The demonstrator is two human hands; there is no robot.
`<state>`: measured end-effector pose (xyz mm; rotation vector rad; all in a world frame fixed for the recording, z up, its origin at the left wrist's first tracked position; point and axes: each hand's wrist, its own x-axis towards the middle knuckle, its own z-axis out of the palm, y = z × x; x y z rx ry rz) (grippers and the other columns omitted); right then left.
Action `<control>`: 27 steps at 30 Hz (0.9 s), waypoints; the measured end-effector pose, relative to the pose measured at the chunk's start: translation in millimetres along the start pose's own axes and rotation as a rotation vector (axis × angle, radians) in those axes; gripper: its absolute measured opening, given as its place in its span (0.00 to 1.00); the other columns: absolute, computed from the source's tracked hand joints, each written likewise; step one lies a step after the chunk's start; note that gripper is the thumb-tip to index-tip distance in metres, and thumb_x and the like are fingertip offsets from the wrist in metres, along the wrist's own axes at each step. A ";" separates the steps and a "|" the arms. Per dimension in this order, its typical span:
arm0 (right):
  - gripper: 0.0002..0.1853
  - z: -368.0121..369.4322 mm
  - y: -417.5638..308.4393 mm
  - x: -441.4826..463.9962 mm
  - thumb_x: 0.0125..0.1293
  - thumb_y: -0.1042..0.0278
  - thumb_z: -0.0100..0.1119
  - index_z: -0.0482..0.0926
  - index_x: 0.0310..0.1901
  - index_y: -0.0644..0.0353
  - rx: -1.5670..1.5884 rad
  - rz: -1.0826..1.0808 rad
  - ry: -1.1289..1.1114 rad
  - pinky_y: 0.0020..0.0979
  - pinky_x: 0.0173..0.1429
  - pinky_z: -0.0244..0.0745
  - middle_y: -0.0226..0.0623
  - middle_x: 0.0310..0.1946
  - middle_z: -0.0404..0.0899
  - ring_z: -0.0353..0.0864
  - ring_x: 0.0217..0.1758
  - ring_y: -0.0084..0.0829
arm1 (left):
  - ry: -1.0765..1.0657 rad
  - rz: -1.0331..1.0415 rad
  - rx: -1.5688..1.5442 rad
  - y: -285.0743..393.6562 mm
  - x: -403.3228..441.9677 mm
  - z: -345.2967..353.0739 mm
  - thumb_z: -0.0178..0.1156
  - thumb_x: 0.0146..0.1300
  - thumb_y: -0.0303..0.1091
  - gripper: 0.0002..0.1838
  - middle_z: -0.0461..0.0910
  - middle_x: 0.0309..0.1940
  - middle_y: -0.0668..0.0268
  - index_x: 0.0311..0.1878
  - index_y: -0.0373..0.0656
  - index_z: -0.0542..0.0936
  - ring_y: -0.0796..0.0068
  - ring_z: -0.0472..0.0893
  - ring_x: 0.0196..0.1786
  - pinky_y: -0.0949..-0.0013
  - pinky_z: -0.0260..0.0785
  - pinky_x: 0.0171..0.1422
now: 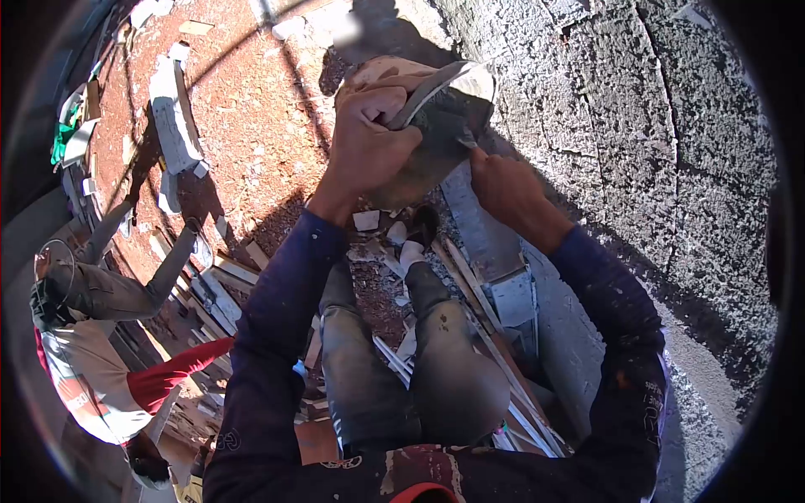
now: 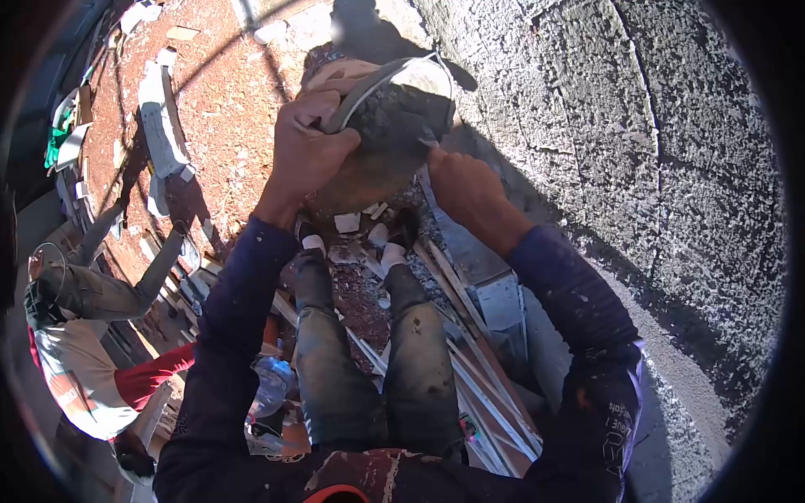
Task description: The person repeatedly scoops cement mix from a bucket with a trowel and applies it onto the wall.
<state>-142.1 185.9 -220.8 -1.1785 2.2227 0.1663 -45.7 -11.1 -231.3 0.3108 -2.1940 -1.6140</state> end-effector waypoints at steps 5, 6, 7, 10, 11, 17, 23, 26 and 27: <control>0.18 42.3 -50.1 -23.1 0.65 0.64 0.53 0.70 0.49 0.72 0.438 -0.152 0.031 0.52 0.38 0.78 0.56 0.25 0.80 0.83 0.32 0.57 | 0.009 0.004 -0.039 -4.7 -12.5 -6.4 0.60 0.42 0.20 0.11 0.80 0.30 0.67 0.33 0.31 0.79 0.82 0.77 0.38 0.69 0.69 0.61; 0.18 43.0 -58.1 -24.8 0.65 0.64 0.53 0.70 0.49 0.72 0.437 -0.161 0.040 0.52 0.38 0.78 0.56 0.25 0.80 0.83 0.32 0.57 | 0.001 0.012 -0.008 -9.9 -20.8 -9.9 0.60 0.43 0.20 0.12 0.81 0.30 0.68 0.35 0.31 0.79 0.82 0.77 0.40 0.70 0.71 0.59; 0.20 44.3 -66.9 -26.8 0.66 0.62 0.53 0.70 0.49 0.72 0.580 -0.187 0.104 0.52 0.38 0.77 0.58 0.26 0.80 0.82 0.32 0.59 | 0.100 -0.208 -0.110 -8.6 -33.0 -15.0 0.61 0.44 0.20 0.13 0.80 0.30 0.69 0.37 0.31 0.80 0.83 0.76 0.38 0.72 0.72 0.54; 0.21 52.7 -79.2 -31.4 0.66 0.60 0.53 0.69 0.50 0.72 0.795 -0.218 0.135 0.53 0.39 0.76 0.60 0.26 0.80 0.81 0.33 0.60 | 0.188 -0.483 -0.232 -14.0 -64.6 -46.8 0.63 0.52 0.20 0.16 0.82 0.37 0.69 0.47 0.32 0.81 0.85 0.77 0.34 0.79 0.72 0.41; 0.22 54.0 -81.4 -27.2 0.66 0.59 0.53 0.68 0.50 0.72 0.855 -0.223 0.106 0.54 0.39 0.76 0.61 0.27 0.79 0.81 0.33 0.61 | 0.257 -0.477 -0.247 -13.9 -70.7 -56.9 0.63 0.52 0.20 0.15 0.83 0.36 0.68 0.45 0.32 0.82 0.85 0.77 0.34 0.78 0.72 0.40; 0.19 68.1 -102.7 21.1 0.66 0.57 0.54 0.71 0.45 0.70 0.549 -0.071 0.126 0.54 0.40 0.76 0.58 0.26 0.80 0.81 0.33 0.59 | 0.519 -0.463 -0.581 -91.5 -104.4 -101.4 0.58 0.49 0.12 0.18 0.83 0.34 0.67 0.44 0.36 0.82 0.79 0.80 0.34 0.75 0.73 0.40; 0.18 59.6 -172.8 15.7 0.63 0.59 0.59 0.71 0.44 0.65 0.747 -0.222 0.037 0.51 0.37 0.74 0.58 0.28 0.79 0.81 0.34 0.57 | 0.788 -0.730 -0.487 -107.3 -183.1 -172.2 0.58 0.51 0.20 0.11 0.78 0.28 0.69 0.39 0.39 0.80 0.75 0.78 0.29 0.70 0.74 0.35; 0.17 81.4 -207.6 14.0 0.61 0.60 0.61 0.72 0.44 0.66 1.161 -0.538 -0.101 0.46 0.35 0.74 0.53 0.28 0.80 0.82 0.32 0.51 | 0.950 -0.810 -0.396 -168.3 -305.3 -238.0 0.53 0.63 0.30 0.16 0.80 0.45 0.61 0.54 0.37 0.76 0.65 0.81 0.44 0.64 0.75 0.50; 0.18 96.2 -205.4 18.3 0.61 0.60 0.62 0.72 0.43 0.66 1.304 -0.669 -0.113 0.43 0.34 0.74 0.49 0.26 0.80 0.82 0.30 0.48 | 0.967 -0.835 -0.267 -152.7 -321.4 -243.4 0.54 0.62 0.30 0.14 0.79 0.43 0.62 0.49 0.37 0.76 0.66 0.80 0.42 0.65 0.74 0.48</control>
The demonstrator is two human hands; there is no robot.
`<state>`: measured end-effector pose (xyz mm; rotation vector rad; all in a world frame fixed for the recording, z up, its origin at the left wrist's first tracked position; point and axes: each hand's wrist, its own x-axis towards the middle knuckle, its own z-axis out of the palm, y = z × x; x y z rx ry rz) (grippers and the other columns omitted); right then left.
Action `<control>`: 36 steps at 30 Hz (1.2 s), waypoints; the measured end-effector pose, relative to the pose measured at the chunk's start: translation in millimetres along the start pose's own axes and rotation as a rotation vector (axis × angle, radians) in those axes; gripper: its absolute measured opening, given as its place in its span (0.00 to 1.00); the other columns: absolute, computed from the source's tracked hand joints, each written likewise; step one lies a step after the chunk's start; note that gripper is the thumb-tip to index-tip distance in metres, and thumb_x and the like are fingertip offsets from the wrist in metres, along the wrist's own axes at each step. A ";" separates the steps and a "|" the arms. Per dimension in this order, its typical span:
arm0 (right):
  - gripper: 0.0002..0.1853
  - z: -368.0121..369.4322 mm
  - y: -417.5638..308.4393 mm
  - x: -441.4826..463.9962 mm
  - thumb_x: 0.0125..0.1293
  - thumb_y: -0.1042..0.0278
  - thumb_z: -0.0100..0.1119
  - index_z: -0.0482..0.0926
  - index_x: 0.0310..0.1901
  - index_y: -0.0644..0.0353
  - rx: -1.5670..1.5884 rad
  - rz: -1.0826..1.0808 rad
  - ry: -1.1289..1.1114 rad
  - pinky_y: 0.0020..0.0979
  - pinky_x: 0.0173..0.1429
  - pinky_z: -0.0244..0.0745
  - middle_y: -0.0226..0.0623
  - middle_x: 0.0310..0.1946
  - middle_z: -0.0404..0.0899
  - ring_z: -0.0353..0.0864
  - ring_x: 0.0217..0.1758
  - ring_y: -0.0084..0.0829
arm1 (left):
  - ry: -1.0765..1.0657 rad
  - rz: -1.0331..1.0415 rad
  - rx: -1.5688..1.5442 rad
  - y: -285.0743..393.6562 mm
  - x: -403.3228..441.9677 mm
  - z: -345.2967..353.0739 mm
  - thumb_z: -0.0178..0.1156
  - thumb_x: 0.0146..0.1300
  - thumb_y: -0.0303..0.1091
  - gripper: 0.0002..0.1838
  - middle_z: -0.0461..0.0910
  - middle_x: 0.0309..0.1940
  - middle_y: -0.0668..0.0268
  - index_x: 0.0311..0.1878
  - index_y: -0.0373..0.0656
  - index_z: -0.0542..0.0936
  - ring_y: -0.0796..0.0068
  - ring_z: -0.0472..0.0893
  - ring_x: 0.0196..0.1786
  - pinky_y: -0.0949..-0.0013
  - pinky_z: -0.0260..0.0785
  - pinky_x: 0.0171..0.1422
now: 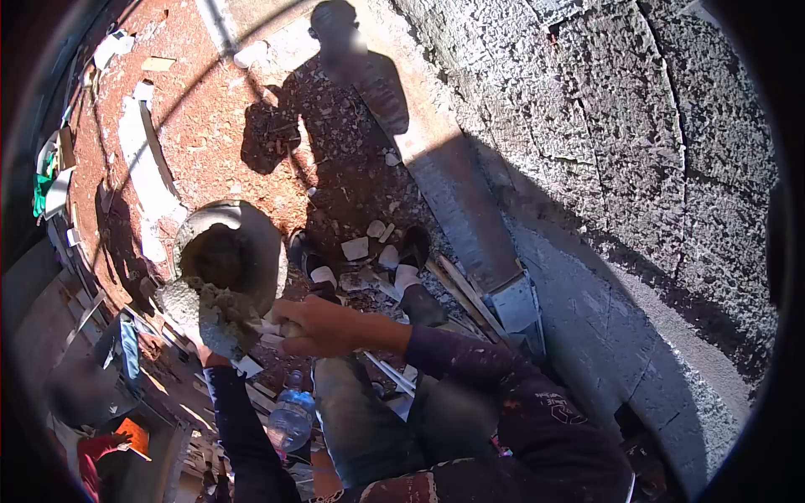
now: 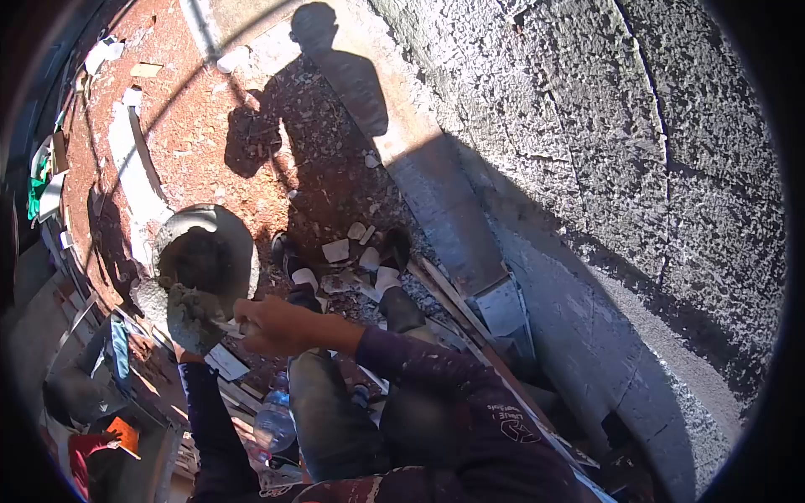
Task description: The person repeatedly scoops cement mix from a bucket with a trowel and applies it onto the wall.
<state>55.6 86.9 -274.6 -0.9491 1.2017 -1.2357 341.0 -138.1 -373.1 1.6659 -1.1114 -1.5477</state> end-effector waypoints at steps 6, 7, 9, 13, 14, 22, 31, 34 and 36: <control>0.08 -198.8 135.6 -93.0 0.64 0.67 0.59 0.77 0.35 0.64 0.342 0.506 0.103 0.27 0.21 0.69 0.32 0.21 0.75 0.73 0.19 0.19 | -0.037 0.390 0.700 -3.3 -55.7 -75.5 0.59 0.56 0.30 0.07 0.74 0.34 0.66 0.35 0.37 0.79 0.73 0.73 0.38 0.69 0.66 0.47; 0.08 -266.3 161.5 -117.5 0.63 0.67 0.60 0.77 0.36 0.64 0.130 0.679 0.323 0.26 0.20 0.70 0.32 0.21 0.74 0.72 0.18 0.19 | -0.065 0.462 0.821 -3.4 -65.5 -76.9 0.61 0.56 0.32 0.08 0.74 0.34 0.66 0.35 0.37 0.79 0.73 0.73 0.40 0.69 0.66 0.49; 0.12 -339.4 155.3 -165.1 0.64 0.65 0.58 0.79 0.44 0.65 -0.155 0.644 0.731 0.23 0.19 0.66 0.29 0.20 0.74 0.70 0.16 0.18 | 0.187 0.089 0.386 -12.3 -74.4 -68.1 0.63 0.52 0.29 0.07 0.76 0.31 0.68 0.35 0.38 0.79 0.73 0.75 0.36 0.68 0.69 0.45; 0.08 -295.1 -20.2 -187.0 0.69 0.65 0.56 0.78 0.41 0.62 -0.348 0.415 0.786 0.21 0.18 0.59 0.25 0.16 0.71 0.67 0.14 0.15 | 0.086 0.061 0.369 -27.4 -119.0 -9.2 0.64 0.49 0.28 0.05 0.76 0.29 0.71 0.30 0.40 0.78 0.77 0.75 0.33 0.71 0.68 0.42; 0.09 -284.1 -33.9 -189.6 0.69 0.65 0.57 0.77 0.40 0.62 -0.448 0.438 0.787 0.22 0.19 0.60 0.26 0.17 0.73 0.68 0.14 0.16 | 0.068 0.044 0.347 -17.5 -133.4 34.6 0.64 0.50 0.28 0.05 0.77 0.29 0.71 0.30 0.40 0.79 0.77 0.75 0.33 0.72 0.68 0.41; 0.13 -106.6 -54.3 -195.9 0.66 0.63 0.58 0.75 0.40 0.66 -0.028 0.744 0.248 0.31 0.29 0.71 0.35 0.22 0.76 0.76 0.23 0.24 | -0.280 -0.037 0.055 15.0 -170.6 163.3 0.62 0.48 0.17 0.18 0.82 0.36 0.70 0.46 0.35 0.82 0.80 0.79 0.38 0.74 0.72 0.46; 0.08 -56.7 -142.8 -100.8 0.60 0.72 0.58 0.75 0.36 0.68 -0.332 0.689 0.318 0.31 0.27 0.75 0.41 0.28 0.77 0.79 0.27 0.28 | -0.858 0.467 0.349 140.2 -201.2 211.8 0.63 0.47 0.17 0.05 0.80 0.31 0.73 0.25 0.38 0.78 0.86 0.75 0.34 0.75 0.70 0.42; 0.09 13.2 -193.7 -61.3 0.57 0.72 0.55 0.75 0.36 0.69 -1.354 0.400 0.295 0.34 0.28 0.77 0.48 0.30 0.78 0.82 0.29 0.35 | -0.996 0.201 0.126 196.8 -184.3 216.9 0.63 0.51 0.17 0.08 0.81 0.35 0.69 0.37 0.35 0.79 0.83 0.78 0.36 0.76 0.72 0.42; 0.10 33.7 -214.9 -62.2 0.57 0.71 0.53 0.75 0.36 0.70 -1.529 0.294 0.411 0.38 0.30 0.79 0.51 0.30 0.79 0.83 0.30 0.39 | -1.076 0.166 -0.036 233.7 -166.2 219.5 0.61 0.55 0.15 0.19 0.83 0.41 0.64 0.52 0.33 0.79 0.80 0.81 0.41 0.75 0.75 0.46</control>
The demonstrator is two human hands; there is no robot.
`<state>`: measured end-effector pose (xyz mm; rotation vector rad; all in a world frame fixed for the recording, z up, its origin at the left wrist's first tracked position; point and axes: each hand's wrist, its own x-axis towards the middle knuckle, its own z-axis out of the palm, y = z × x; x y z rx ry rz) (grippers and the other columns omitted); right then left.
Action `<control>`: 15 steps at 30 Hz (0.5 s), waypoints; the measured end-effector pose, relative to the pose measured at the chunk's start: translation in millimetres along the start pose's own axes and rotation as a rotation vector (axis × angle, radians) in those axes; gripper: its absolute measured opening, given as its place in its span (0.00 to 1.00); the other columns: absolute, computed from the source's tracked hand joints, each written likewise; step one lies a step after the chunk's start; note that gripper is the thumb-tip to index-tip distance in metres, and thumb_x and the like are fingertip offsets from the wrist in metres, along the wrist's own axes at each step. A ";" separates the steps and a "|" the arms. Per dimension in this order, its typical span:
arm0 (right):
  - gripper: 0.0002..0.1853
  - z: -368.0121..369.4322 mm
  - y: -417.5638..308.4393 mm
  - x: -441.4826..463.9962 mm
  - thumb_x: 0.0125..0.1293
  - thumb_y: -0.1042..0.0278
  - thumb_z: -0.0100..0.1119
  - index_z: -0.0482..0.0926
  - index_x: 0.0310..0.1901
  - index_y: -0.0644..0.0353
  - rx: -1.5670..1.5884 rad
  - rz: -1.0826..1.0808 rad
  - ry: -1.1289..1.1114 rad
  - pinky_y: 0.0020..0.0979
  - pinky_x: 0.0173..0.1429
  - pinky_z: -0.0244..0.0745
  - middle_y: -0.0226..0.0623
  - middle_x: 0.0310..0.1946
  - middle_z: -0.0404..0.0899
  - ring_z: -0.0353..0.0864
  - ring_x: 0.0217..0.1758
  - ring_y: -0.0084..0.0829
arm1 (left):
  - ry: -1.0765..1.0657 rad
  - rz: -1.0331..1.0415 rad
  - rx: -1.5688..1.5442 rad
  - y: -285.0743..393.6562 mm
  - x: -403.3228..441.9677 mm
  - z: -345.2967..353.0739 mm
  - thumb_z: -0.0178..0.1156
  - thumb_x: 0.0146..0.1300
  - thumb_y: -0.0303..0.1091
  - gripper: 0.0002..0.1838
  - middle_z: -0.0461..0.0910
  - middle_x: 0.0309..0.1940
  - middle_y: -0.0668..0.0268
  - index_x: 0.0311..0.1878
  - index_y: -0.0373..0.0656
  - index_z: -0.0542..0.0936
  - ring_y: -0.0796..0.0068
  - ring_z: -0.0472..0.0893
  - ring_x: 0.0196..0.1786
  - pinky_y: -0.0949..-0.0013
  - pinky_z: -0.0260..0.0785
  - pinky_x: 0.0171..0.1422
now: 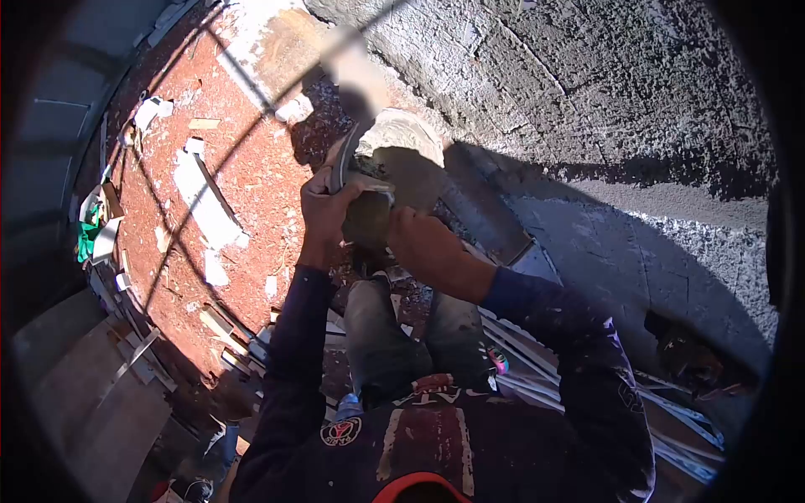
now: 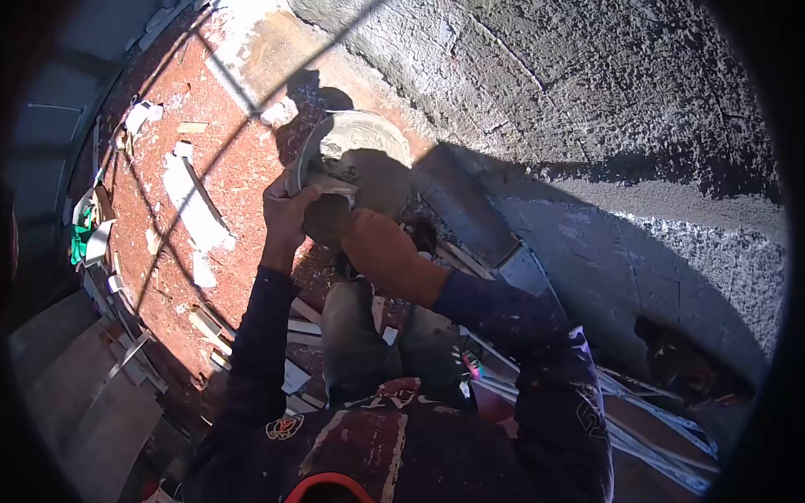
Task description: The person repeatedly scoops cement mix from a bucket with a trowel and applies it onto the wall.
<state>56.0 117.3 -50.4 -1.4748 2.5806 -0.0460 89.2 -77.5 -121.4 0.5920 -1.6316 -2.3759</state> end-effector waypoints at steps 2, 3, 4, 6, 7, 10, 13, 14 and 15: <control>0.10 -14.5 -12.9 -7.8 0.60 0.70 0.51 0.80 0.35 0.67 0.114 -0.141 -0.110 0.40 0.35 0.80 0.49 0.27 0.81 0.85 0.32 0.45 | -0.042 0.065 -0.047 24.7 2.8 -12.4 0.60 0.55 0.14 0.22 0.83 0.45 0.63 0.56 0.33 0.77 0.79 0.82 0.43 0.74 0.75 0.49; 0.10 -24.9 -14.1 -12.8 0.60 0.70 0.51 0.80 0.35 0.67 0.116 -0.136 -0.099 0.40 0.35 0.80 0.49 0.27 0.81 0.85 0.32 0.45 | -0.052 0.093 -0.061 36.3 1.0 -14.9 0.61 0.55 0.14 0.23 0.83 0.46 0.63 0.57 0.32 0.77 0.79 0.82 0.45 0.74 0.75 0.49; 0.09 -39.4 -8.7 -15.8 0.60 0.70 0.51 0.78 0.37 0.64 0.369 0.092 -0.027 0.42 0.35 0.79 0.46 0.25 0.78 0.82 0.30 0.44 | 0.005 0.098 -0.087 61.6 -9.2 -2.2 0.63 0.53 0.15 0.16 0.80 0.40 0.68 0.47 0.34 0.79 0.82 0.78 0.40 0.75 0.72 0.45; 0.07 -51.4 6.0 8.2 0.60 0.69 0.51 0.78 0.36 0.60 0.415 0.435 -0.092 0.41 0.35 0.78 0.42 0.24 0.76 0.80 0.29 0.39 | -0.024 0.150 -0.013 64.0 -3.8 -13.6 0.65 0.51 0.16 0.12 0.80 0.38 0.71 0.41 0.35 0.82 0.85 0.75 0.35 0.76 0.69 0.40; 0.08 -23.6 4.8 1.4 0.61 0.68 0.51 0.78 0.35 0.61 -0.177 0.025 0.038 0.41 0.36 0.78 0.46 0.25 0.78 0.81 0.32 0.39 | -0.022 0.148 -0.014 69.5 -4.8 -15.5 0.65 0.51 0.16 0.12 0.80 0.38 0.71 0.41 0.35 0.82 0.85 0.75 0.35 0.76 0.69 0.40; 0.10 -53.3 -37.2 -4.6 0.62 0.69 0.50 0.79 0.38 0.64 -0.013 -0.085 -0.040 0.42 0.38 0.78 0.49 0.24 0.77 0.82 0.33 0.42 | -0.113 0.185 -0.126 95.1 10.4 -13.3 0.59 0.51 0.11 0.27 0.82 0.50 0.63 0.58 0.33 0.76 0.77 0.81 0.47 0.74 0.74 0.52; 0.14 -104.6 8.4 -6.4 0.65 0.64 0.45 0.78 0.32 0.65 0.249 0.140 -0.129 0.50 0.48 0.74 0.57 0.30 0.78 0.80 0.37 0.56 | -0.122 0.226 0.072 107.4 -0.5 -25.2 0.59 0.49 0.13 0.22 0.80 0.43 0.67 0.50 0.33 0.78 0.80 0.78 0.41 0.75 0.70 0.45; 0.15 -121.3 23.1 -3.7 0.66 0.63 0.44 0.78 0.35 0.65 0.133 0.041 -0.095 0.50 0.49 0.75 0.56 0.32 0.79 0.80 0.38 0.56 | -0.105 0.248 0.154 115.8 -6.1 -21.9 0.59 0.47 0.15 0.15 0.79 0.37 0.71 0.42 0.33 0.80 0.84 0.74 0.34 0.76 0.67 0.38; 0.14 -142.0 27.0 5.3 0.65 0.64 0.46 0.77 0.36 0.67 0.001 0.122 -0.126 0.51 0.48 0.75 0.54 0.32 0.79 0.80 0.38 0.55 | -0.087 0.269 0.236 124.5 -11.3 -18.4 0.59 0.46 0.16 0.09 0.77 0.31 0.75 0.33 0.33 0.82 0.87 0.70 0.28 0.77 0.63 0.31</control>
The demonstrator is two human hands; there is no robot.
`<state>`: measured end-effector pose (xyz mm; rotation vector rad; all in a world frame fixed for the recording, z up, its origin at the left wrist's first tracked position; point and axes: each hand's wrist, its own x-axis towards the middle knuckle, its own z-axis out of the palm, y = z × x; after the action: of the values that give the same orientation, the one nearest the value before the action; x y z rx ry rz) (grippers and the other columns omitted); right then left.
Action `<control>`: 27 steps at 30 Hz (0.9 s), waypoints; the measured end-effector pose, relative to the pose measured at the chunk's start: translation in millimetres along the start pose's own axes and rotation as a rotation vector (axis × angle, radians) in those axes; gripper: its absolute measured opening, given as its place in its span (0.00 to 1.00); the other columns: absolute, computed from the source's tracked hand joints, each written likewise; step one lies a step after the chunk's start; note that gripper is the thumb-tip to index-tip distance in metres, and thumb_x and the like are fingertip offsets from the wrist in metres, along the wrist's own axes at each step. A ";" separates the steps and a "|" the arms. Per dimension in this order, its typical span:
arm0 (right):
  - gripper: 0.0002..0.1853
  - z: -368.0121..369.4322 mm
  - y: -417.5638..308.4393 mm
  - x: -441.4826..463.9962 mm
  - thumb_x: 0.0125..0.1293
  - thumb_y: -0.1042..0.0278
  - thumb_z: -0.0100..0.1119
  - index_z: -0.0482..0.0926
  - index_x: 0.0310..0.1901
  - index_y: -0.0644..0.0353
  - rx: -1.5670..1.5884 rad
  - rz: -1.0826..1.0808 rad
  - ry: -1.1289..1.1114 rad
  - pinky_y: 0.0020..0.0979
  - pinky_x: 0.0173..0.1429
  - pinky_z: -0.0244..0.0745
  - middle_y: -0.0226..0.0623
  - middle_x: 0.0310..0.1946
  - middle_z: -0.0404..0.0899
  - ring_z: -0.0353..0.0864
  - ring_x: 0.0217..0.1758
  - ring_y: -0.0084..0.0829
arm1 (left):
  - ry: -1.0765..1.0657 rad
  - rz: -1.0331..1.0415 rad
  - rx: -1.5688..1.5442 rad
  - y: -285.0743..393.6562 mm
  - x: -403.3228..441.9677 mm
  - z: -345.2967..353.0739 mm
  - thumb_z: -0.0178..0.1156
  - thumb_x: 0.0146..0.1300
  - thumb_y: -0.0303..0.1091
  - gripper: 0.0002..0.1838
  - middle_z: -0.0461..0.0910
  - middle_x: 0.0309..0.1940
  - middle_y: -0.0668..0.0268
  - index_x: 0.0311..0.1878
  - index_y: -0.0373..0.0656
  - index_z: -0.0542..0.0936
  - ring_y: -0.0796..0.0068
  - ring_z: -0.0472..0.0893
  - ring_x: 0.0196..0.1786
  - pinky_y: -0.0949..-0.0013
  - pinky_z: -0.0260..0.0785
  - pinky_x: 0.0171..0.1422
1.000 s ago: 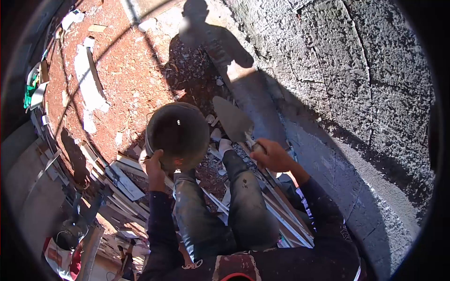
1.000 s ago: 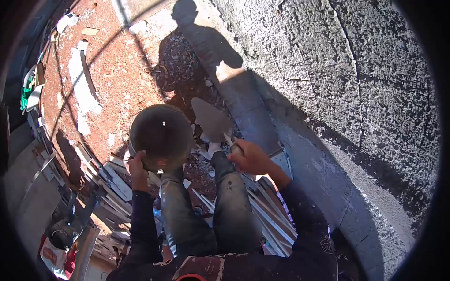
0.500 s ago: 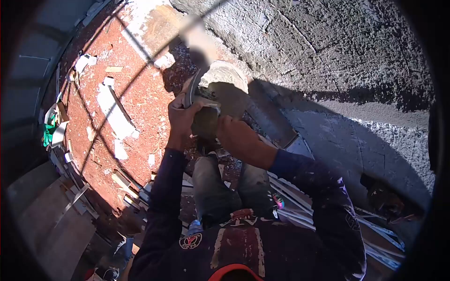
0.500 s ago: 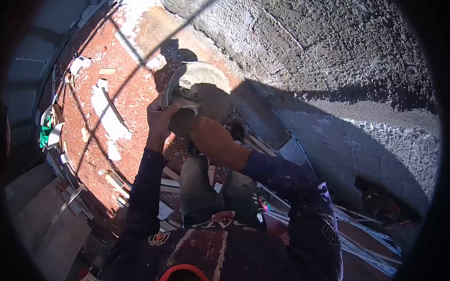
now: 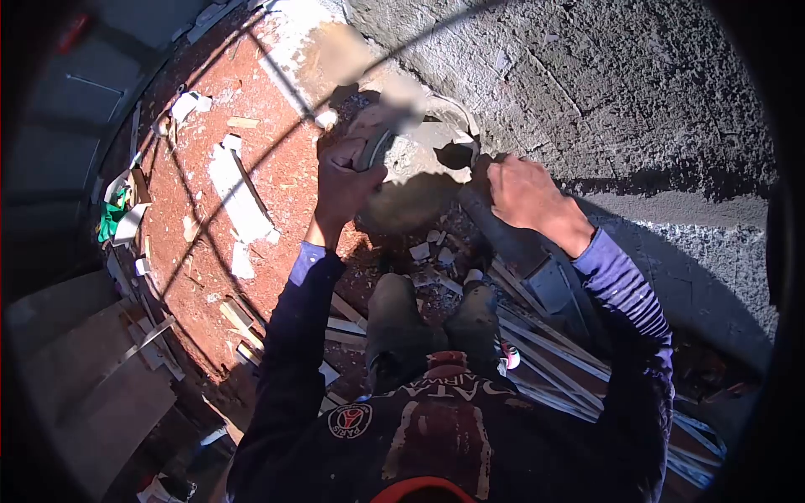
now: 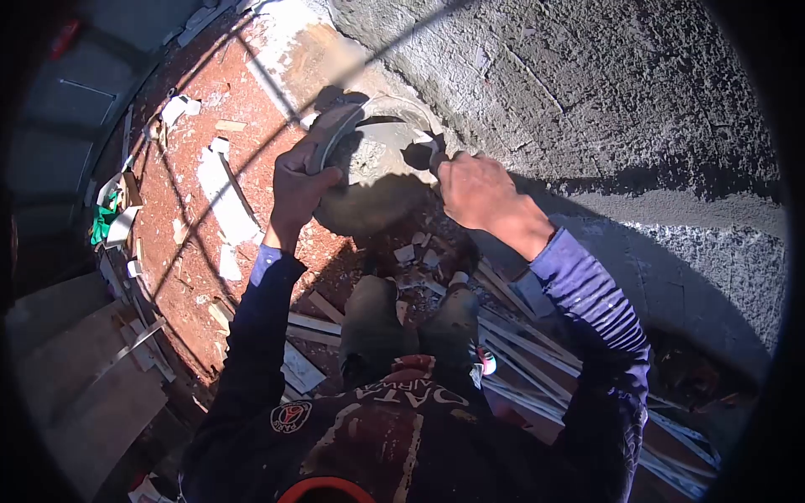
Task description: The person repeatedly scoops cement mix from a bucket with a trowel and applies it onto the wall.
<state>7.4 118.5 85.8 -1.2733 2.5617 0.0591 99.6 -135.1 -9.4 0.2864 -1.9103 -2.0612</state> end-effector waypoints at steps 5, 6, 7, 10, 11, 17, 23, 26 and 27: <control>0.14 73.1 -14.2 8.1 0.66 0.63 0.51 0.79 0.44 0.65 0.190 -0.039 -0.037 0.48 0.36 0.77 0.55 0.39 0.81 0.83 0.41 0.50 | -0.121 0.179 0.033 26.3 -0.6 21.8 0.61 0.43 0.19 0.06 0.79 0.33 0.70 0.28 0.34 0.79 0.84 0.71 0.31 0.75 0.62 0.34; 0.14 102.5 -21.2 2.3 0.66 0.62 0.52 0.78 0.46 0.64 0.199 -0.198 0.120 0.48 0.35 0.77 0.56 0.39 0.81 0.83 0.42 0.51 | -0.110 0.191 0.004 15.1 -1.5 22.0 0.62 0.42 0.19 0.06 0.80 0.35 0.66 0.27 0.34 0.78 0.80 0.73 0.35 0.73 0.64 0.39; 0.15 131.5 -28.6 -3.7 0.67 0.61 0.53 0.78 0.48 0.63 0.183 -0.353 0.281 0.48 0.35 0.77 0.57 0.39 0.81 0.83 0.43 0.53 | -0.099 0.203 -0.024 4.2 -2.6 22.3 0.62 0.41 0.19 0.06 0.80 0.38 0.63 0.26 0.34 0.77 0.77 0.75 0.39 0.71 0.66 0.44; 0.18 124.3 -43.2 3.9 0.67 0.59 0.54 0.76 0.52 0.63 0.602 -0.302 0.273 0.49 0.37 0.77 0.59 0.39 0.80 0.82 0.43 0.56 | 0.050 0.153 0.196 -14.5 -20.5 35.9 0.66 0.42 0.18 0.13 0.81 0.36 0.66 0.18 0.39 0.70 0.80 0.75 0.34 0.74 0.67 0.37; 0.19 117.3 -45.8 2.3 0.67 0.58 0.54 0.75 0.54 0.62 1.026 -0.083 0.094 0.50 0.38 0.76 0.61 0.40 0.80 0.81 0.43 0.58 | 0.135 0.133 0.202 -15.0 -28.6 45.5 0.67 0.42 0.18 0.12 0.81 0.36 0.66 0.19 0.39 0.72 0.80 0.76 0.34 0.74 0.68 0.37; 0.22 212.8 12.4 -10.3 0.67 0.55 0.53 0.72 0.56 0.63 0.850 -0.151 0.133 0.52 0.42 0.76 0.62 0.40 0.79 0.80 0.44 0.59 | 0.355 -0.026 -0.029 -49.2 -51.5 56.6 0.64 0.43 0.17 0.11 0.80 0.33 0.71 0.34 0.38 0.81 0.82 0.77 0.35 0.78 0.69 0.41; 0.19 198.4 33.3 -7.0 0.67 0.56 0.53 0.73 0.50 0.65 0.622 -0.033 -0.044 0.53 0.41 0.76 0.58 0.34 0.81 0.82 0.38 0.56 | 0.603 -0.220 -0.233 -146.7 -66.6 53.5 0.60 0.50 0.16 0.12 0.81 0.30 0.68 0.39 0.37 0.80 0.79 0.79 0.31 0.74 0.73 0.38; 0.19 195.5 28.0 -0.6 0.66 0.57 0.53 0.72 0.48 0.66 0.575 0.091 -0.060 0.54 0.39 0.76 0.56 0.30 0.81 0.83 0.34 0.56 | 0.787 -0.445 -0.324 -187.0 -97.4 38.7 0.60 0.49 0.16 0.10 0.79 0.27 0.69 0.34 0.41 0.78 0.75 0.80 0.29 0.71 0.76 0.37; 0.19 199.7 22.7 1.2 0.66 0.57 0.53 0.71 0.47 0.67 0.646 0.059 -0.104 0.53 0.38 0.76 0.56 0.29 0.81 0.82 0.34 0.56 | 0.962 -0.530 -0.435 -166.3 -96.3 51.0 0.60 0.48 0.16 0.09 0.78 0.27 0.68 0.32 0.40 0.78 0.73 0.80 0.30 0.71 0.76 0.37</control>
<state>34.7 163.2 -108.3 -0.9114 2.2410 -0.6201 155.6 -43.2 -176.6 1.4645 -0.8345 -1.9611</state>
